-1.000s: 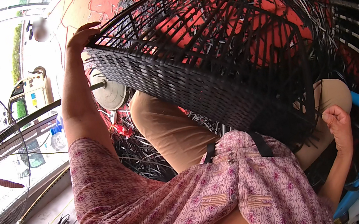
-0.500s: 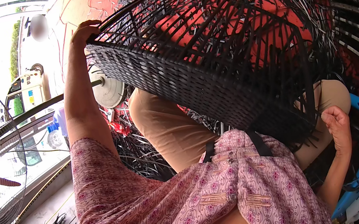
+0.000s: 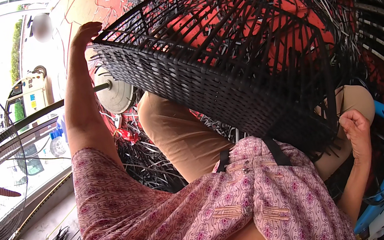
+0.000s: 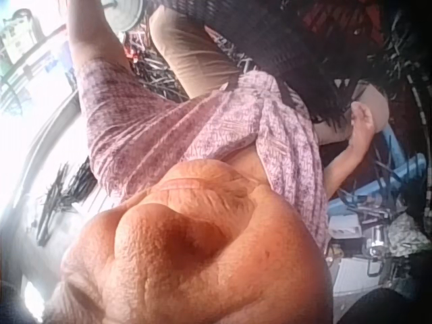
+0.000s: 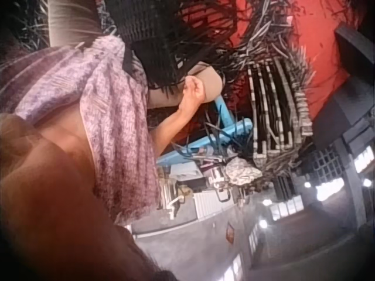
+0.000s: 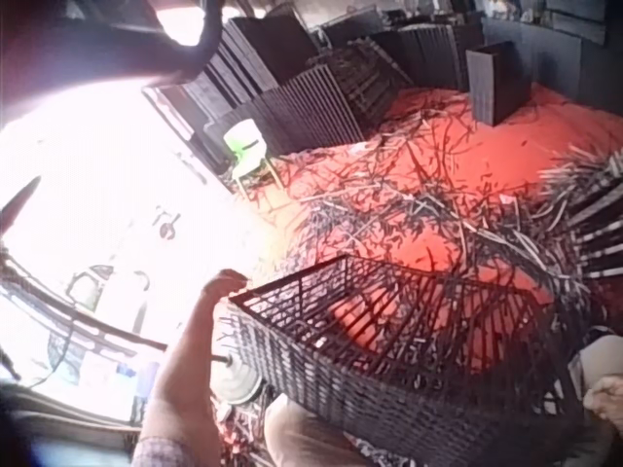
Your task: The person weaves a black basket by hand, interlacing flexible black strips through a pre-formed frame. They repeatedly pull, tuck, and tighten the strips to build up the basket wall, occasionally adjusting the basket's position on their lap.
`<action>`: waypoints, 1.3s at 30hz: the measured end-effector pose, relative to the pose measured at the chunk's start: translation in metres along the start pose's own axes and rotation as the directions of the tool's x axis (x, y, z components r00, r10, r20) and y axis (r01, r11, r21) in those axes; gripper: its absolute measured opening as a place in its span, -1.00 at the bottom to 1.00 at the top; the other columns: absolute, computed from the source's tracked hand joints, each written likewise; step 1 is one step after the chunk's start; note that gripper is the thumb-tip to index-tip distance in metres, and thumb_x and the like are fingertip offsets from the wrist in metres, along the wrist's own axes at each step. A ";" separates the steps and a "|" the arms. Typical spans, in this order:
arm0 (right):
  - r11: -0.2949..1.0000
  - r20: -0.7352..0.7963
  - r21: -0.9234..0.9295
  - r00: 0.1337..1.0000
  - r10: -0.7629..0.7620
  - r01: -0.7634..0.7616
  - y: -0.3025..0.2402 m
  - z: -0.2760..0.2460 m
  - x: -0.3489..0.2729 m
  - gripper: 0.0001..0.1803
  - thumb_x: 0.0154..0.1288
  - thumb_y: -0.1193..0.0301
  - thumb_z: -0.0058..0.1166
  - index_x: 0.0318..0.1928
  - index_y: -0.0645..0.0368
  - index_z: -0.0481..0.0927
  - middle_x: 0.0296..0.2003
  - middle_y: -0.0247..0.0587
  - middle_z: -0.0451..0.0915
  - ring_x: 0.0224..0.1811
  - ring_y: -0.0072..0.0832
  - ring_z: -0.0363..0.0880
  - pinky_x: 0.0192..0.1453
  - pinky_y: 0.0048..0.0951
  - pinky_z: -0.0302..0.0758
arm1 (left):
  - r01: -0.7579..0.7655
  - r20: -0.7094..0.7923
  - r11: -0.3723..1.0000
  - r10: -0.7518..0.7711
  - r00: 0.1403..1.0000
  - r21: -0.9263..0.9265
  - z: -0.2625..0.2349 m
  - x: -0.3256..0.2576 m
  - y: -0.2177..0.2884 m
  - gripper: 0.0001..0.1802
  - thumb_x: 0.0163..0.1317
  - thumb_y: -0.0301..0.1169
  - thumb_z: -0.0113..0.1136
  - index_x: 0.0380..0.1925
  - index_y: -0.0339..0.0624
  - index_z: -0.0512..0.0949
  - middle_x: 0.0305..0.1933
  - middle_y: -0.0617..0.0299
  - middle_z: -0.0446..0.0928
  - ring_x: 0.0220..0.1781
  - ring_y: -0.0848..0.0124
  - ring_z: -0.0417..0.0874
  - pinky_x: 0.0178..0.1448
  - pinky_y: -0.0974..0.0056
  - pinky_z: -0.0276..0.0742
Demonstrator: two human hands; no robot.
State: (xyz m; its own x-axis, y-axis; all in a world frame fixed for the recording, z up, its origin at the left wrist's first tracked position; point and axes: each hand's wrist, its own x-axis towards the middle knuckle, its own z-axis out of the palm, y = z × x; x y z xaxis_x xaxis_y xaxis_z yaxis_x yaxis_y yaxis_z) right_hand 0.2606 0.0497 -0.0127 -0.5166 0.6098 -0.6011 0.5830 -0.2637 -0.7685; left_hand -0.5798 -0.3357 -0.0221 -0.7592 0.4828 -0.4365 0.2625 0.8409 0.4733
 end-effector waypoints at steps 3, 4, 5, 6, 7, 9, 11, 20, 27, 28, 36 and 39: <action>0.999 -0.032 0.004 0.999 -0.040 0.040 -0.003 0.014 0.000 -0.89 0.41 0.38 0.28 -0.23 0.12 0.63 -0.49 -0.62 0.44 -0.51 -0.86 0.26 -0.46 -0.74 0.14 | -0.014 0.003 0.996 0.015 1.000 -0.090 0.014 0.005 -0.001 -0.62 0.21 -0.35 0.41 0.06 -0.04 0.76 -0.17 0.27 0.77 -0.20 0.46 0.74 -0.15 0.25 0.63; 0.999 -0.042 0.002 0.998 -0.048 0.049 -0.004 0.018 0.000 -0.88 0.41 0.38 0.28 -0.21 0.13 0.64 -0.49 -0.62 0.44 -0.50 -0.85 0.26 -0.46 -0.73 0.15 | -0.019 -0.045 0.998 0.016 0.999 -0.064 0.021 0.002 0.008 -0.63 0.20 -0.38 0.41 0.04 -0.06 0.76 -0.20 0.28 0.78 -0.22 0.47 0.74 -0.17 0.26 0.63; 0.998 -0.045 -0.001 0.997 -0.059 0.059 -0.005 0.022 0.001 -0.88 0.41 0.38 0.27 -0.20 0.14 0.64 -0.48 -0.61 0.45 -0.50 -0.84 0.26 -0.45 -0.73 0.16 | -0.017 -0.097 0.999 0.013 0.995 -0.037 0.024 -0.003 0.010 -0.63 0.19 -0.41 0.40 0.03 -0.08 0.76 -0.22 0.29 0.78 -0.25 0.48 0.74 -0.19 0.27 0.63; 0.998 -0.047 -0.005 0.996 -0.069 0.069 -0.006 0.024 0.001 -0.87 0.41 0.38 0.27 -0.19 0.16 0.65 -0.47 -0.61 0.46 -0.50 -0.84 0.27 -0.44 -0.73 0.17 | -0.066 -0.123 0.988 0.049 0.991 -0.141 0.025 -0.006 0.010 -0.62 0.16 -0.45 0.41 0.02 -0.16 0.76 -0.27 0.25 0.78 -0.31 0.46 0.75 -0.22 0.30 0.62; 0.997 -0.052 -0.018 0.996 -0.077 0.076 -0.007 0.025 0.000 -0.86 0.42 0.37 0.27 -0.16 0.16 0.65 -0.45 -0.60 0.47 -0.48 -0.83 0.27 -0.43 -0.72 0.18 | -0.084 -0.159 0.980 0.056 0.986 -0.178 0.024 -0.009 0.012 -0.62 0.16 -0.47 0.40 0.02 -0.17 0.76 -0.27 0.23 0.78 -0.31 0.47 0.74 -0.22 0.33 0.62; 0.994 -0.052 -0.048 0.994 -0.096 0.094 -0.010 0.026 0.002 -0.83 0.42 0.37 0.26 -0.10 0.18 0.66 -0.41 -0.58 0.50 -0.46 -0.82 0.29 -0.40 -0.72 0.21 | -0.119 -0.236 0.961 0.059 0.970 -0.249 0.020 -0.024 0.020 -0.62 0.15 -0.49 0.40 0.03 -0.21 0.75 -0.27 0.20 0.78 -0.32 0.47 0.74 -0.22 0.37 0.61; 0.996 -0.098 -0.055 0.992 -0.075 0.069 -0.013 0.023 -0.001 -0.80 0.43 0.37 0.25 -0.04 0.19 0.66 -0.36 -0.57 0.52 -0.43 -0.81 0.31 -0.38 -0.72 0.24 | -0.097 -0.274 0.887 -0.035 0.961 -0.452 0.004 -0.020 0.010 -0.62 0.15 -0.57 0.34 0.01 -0.25 0.75 -0.29 0.13 0.77 -0.36 0.46 0.74 -0.24 0.39 0.65; 0.993 -0.056 -0.050 0.992 -0.114 0.111 -0.014 0.025 0.009 -0.66 0.41 0.38 0.27 0.12 0.21 0.58 -0.36 -0.57 0.45 -0.39 -0.81 0.35 -0.35 -0.73 0.27 | -0.054 -0.061 0.933 0.034 0.998 -0.357 0.017 -0.012 -0.004 -0.49 0.17 -0.26 0.53 0.13 -0.13 0.71 -0.19 0.24 0.77 -0.14 0.44 0.75 -0.09 0.35 0.55; 0.986 -0.074 -0.165 0.997 0.011 -0.023 -0.031 0.020 -0.001 -0.73 0.43 0.27 0.26 -0.01 0.16 0.65 -0.43 -0.56 0.46 -0.45 -0.80 0.34 -0.41 -0.73 0.24 | -0.478 -0.637 0.621 -0.043 0.770 -0.621 -0.008 -0.003 -0.027 -0.73 0.07 -0.66 0.40 -0.17 -0.40 0.71 -0.38 0.09 0.73 -0.47 0.39 0.67 -0.27 0.32 0.66; 0.984 -0.063 -0.171 0.997 0.037 -0.047 -0.034 0.018 -0.002 -0.75 0.43 0.25 0.26 -0.06 0.16 0.65 -0.44 -0.56 0.46 -0.46 -0.80 0.34 -0.42 -0.73 0.24 | -0.653 -0.827 0.532 -0.190 0.528 -0.539 -0.037 -0.003 -0.046 -0.82 0.04 -0.72 0.37 -0.30 -0.40 0.69 -0.46 0.10 0.68 -0.51 0.41 0.61 -0.34 0.31 0.63; 0.986 -0.008 -0.157 0.998 -0.058 0.056 -0.007 0.004 0.010 -0.79 0.41 0.24 0.30 -0.30 0.04 0.58 -0.52 -0.58 0.43 -0.54 -0.81 0.31 -0.48 -0.72 0.20 | 0.053 -0.347 0.689 -0.428 0.834 -0.722 -0.050 -0.054 -0.058 -0.13 0.16 0.40 0.32 0.21 -0.06 0.56 -0.13 0.10 0.71 -0.04 0.33 0.66 0.26 0.10 0.36; 0.989 0.025 -0.136 0.998 -0.055 0.058 -0.012 0.003 0.011 -0.81 0.41 0.28 0.30 -0.29 0.05 0.58 -0.53 -0.59 0.42 -0.55 -0.81 0.30 -0.48 -0.72 0.21 | 0.078 -0.185 0.724 -0.277 0.943 -0.685 0.011 -0.093 -0.006 -0.31 0.19 0.38 0.29 -0.19 -0.03 0.78 -0.17 0.29 0.73 -0.13 0.41 0.64 0.12 0.25 0.38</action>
State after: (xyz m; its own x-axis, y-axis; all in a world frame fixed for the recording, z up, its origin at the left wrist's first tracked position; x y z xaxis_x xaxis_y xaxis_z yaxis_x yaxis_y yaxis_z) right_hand 0.2459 0.0571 -0.0104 -0.5633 0.6046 -0.5632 0.6322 -0.1235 -0.7649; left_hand -0.5044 -0.3825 0.0072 -0.8989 0.1769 -0.4008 -0.2771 0.4789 0.8330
